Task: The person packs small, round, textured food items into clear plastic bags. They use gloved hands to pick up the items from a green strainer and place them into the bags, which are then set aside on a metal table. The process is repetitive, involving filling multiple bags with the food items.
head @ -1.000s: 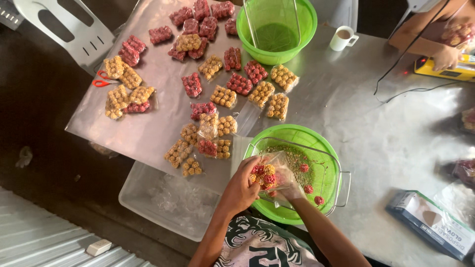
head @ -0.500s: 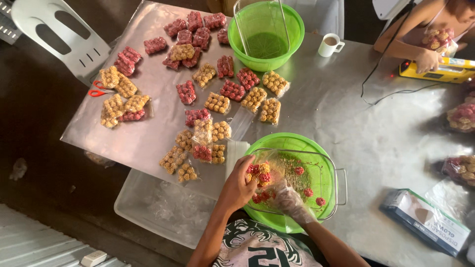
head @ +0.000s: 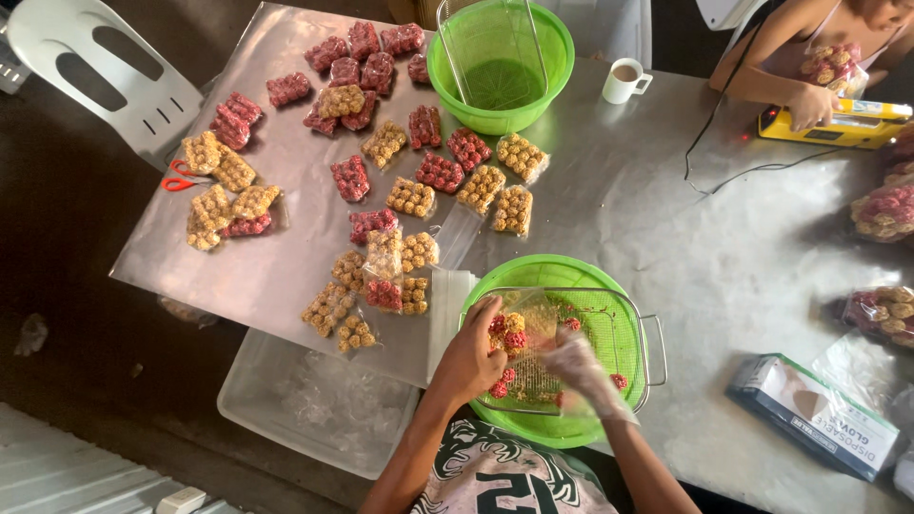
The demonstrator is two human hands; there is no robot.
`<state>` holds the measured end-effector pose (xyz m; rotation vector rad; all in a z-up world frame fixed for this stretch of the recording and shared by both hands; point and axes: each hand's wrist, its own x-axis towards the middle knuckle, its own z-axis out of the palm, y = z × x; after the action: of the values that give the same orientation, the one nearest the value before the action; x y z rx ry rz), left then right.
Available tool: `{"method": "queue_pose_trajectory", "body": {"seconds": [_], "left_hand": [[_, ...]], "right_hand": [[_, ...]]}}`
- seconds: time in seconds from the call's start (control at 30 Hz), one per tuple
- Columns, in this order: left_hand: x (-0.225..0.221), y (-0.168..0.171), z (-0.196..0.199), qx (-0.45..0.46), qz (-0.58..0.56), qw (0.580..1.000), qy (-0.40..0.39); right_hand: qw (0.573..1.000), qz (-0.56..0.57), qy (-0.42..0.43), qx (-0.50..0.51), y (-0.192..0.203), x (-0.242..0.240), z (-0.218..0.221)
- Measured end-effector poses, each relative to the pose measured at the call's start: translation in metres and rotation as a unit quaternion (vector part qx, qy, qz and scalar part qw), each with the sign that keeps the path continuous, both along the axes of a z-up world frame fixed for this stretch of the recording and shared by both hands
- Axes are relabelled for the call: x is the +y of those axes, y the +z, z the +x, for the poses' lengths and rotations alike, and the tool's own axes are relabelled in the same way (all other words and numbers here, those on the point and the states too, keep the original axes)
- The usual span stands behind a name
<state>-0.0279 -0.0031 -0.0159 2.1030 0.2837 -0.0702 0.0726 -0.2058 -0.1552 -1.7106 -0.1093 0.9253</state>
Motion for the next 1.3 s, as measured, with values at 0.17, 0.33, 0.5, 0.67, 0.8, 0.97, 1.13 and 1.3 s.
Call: {"method": "queue_pose_trajectory", "body": {"seconds": [0.17, 0.33, 0.5, 0.67, 0.8, 0.97, 1.13, 1.3], "left_hand": [[-0.009, 0.015, 0.004, 0.022, 0.005, 0.999, -0.04], [-0.02, 0.015, 0.01, -0.006, 0.018, 0.997, -0.075], [-0.013, 0.001, 0.006, -0.016, 0.005, 0.998, -0.067], [-0.007, 0.001, -0.005, -0.049, 0.013, 0.998, -0.044], [-0.003, 0.009, -0.009, 0.014, -0.036, 0.999, -0.024], [-0.005, 0.013, -0.007, 0.027, -0.034, 0.999, -0.028], [-0.008, 0.007, -0.007, 0.041, -0.04, 0.997, -0.044], [-0.013, 0.0, 0.0, -0.015, 0.013, 0.998, -0.063]], "right_hand": [[0.921, 0.284, -0.24, 0.112, 0.113, -0.02, 0.014], [0.996, 0.085, -0.031, -0.011, 0.178, 0.015, -0.016], [0.981, 0.083, -0.15, -0.089, 0.192, -0.014, -0.006], [0.98, -0.14, -0.111, -0.09, 0.127, -0.039, 0.024], [0.88, -0.393, 0.159, -0.216, 0.026, -0.056, 0.008], [0.849, -0.407, 0.213, -0.262, -0.079, -0.068, -0.018], [0.995, -0.018, -0.07, 0.068, -0.053, -0.061, 0.0], [0.965, 0.104, -0.17, -0.169, 0.077, -0.033, -0.007]]}}
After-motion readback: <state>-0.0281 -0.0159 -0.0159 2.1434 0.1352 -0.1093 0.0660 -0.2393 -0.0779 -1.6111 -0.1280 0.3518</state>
